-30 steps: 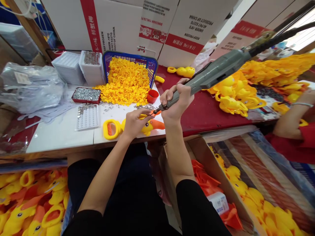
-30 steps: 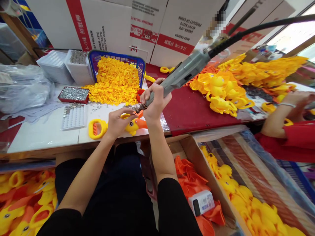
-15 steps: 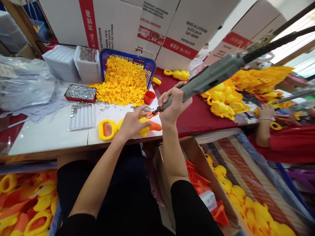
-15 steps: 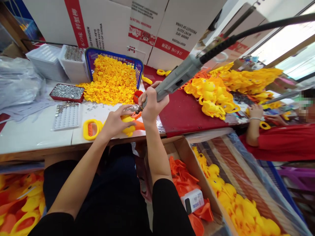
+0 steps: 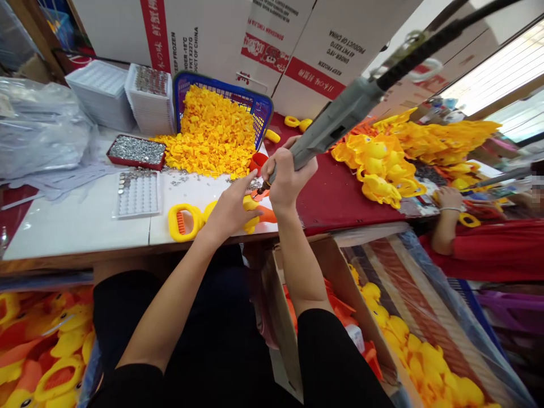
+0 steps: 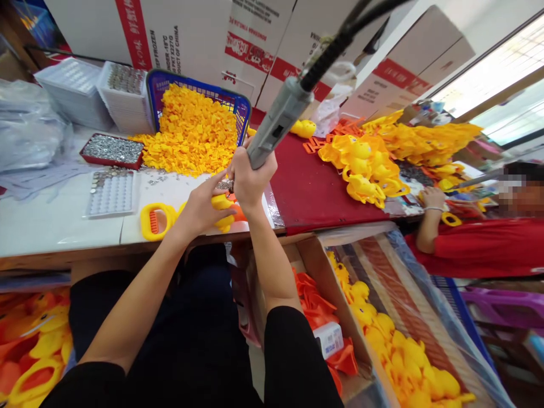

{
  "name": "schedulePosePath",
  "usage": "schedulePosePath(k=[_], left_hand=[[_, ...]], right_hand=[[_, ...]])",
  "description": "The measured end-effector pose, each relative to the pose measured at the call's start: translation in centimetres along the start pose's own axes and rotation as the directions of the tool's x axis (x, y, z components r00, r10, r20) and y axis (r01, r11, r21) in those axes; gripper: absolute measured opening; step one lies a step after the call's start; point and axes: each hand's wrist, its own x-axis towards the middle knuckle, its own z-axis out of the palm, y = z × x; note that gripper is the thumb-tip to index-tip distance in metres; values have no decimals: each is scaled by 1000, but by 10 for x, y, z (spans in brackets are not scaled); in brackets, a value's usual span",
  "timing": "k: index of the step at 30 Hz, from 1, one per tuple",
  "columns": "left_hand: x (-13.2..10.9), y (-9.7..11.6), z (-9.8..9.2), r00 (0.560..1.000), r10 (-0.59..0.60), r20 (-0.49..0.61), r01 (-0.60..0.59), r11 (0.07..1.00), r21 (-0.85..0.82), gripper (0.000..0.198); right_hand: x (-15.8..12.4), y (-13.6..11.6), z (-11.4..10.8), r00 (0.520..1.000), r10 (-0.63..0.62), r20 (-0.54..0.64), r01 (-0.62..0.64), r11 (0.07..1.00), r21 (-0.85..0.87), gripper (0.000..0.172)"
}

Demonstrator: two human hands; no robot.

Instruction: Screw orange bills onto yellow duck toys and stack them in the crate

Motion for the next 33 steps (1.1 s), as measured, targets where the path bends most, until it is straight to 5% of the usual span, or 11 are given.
schedulePosePath(k=[6,18,29,33], left_hand=[[-2,-6,6,996,76,-35,-76,997,19,83],[-4,7,4,999,6,-47,2,986,165,57],[1,9,-1,998,-56,32,48,975,216,68],[-3,15,-3,992,-92,84,57,937,346,86]], right_hand=[[4,2,-1,981,103,166,-102,995,-14,27],[3,-4,-4,904,126,410,-187,976,113,28],[9,3,-7,833,137,536,-259,952,161,35],[12,5,-8,921,100,377,-176,969,173,35]])
